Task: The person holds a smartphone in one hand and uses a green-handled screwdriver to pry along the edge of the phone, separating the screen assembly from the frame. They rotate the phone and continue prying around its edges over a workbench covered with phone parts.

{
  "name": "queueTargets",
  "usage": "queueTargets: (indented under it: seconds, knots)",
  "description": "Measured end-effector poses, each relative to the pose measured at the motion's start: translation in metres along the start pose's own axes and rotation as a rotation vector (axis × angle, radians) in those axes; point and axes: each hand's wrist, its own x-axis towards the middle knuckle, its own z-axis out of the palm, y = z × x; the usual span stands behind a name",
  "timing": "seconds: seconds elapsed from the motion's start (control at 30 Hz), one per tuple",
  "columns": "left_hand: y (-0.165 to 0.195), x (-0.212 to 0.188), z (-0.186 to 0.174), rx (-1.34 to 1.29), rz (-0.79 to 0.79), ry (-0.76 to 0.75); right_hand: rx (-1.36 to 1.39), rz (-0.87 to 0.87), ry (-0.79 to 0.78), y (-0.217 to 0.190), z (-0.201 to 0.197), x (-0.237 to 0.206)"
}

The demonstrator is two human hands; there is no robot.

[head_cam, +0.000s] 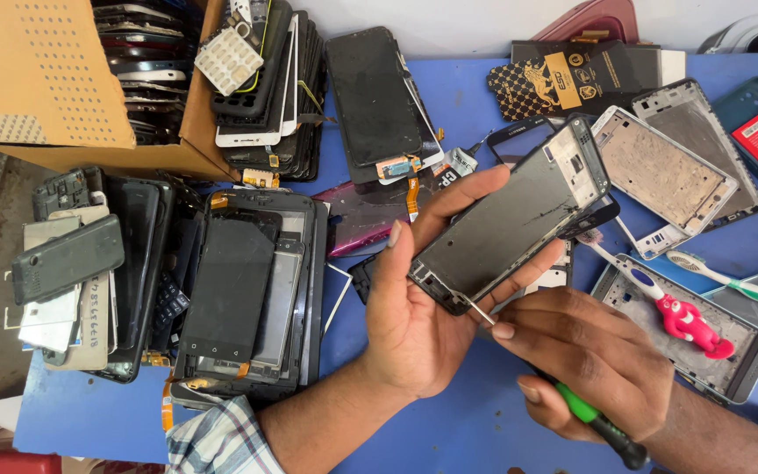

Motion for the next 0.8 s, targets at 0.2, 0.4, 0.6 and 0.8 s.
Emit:
queueTargets:
  seconds: [0.2, 0.4, 0.6, 0.8]
  knots:
    - [-0.004, 0.000, -0.003, 0.026, -0.007, -0.018, -0.003, 0.012, -0.023, -0.002, 0.002, 0.001]
    - [-0.005, -0.001, -0.005, 0.047, 0.022, -0.035, 0.005, 0.042, -0.028, -0.005, 0.002, 0.006]
    - [-0.003, -0.002, -0.005, 0.063, 0.015, -0.056, -0.047, 0.079, -0.033, -0.011, -0.002, 0.012]
    - [-0.007, -0.002, -0.008, -0.010, -0.037, -0.009, -0.065, 0.089, -0.043, -0.012, -0.001, 0.015]
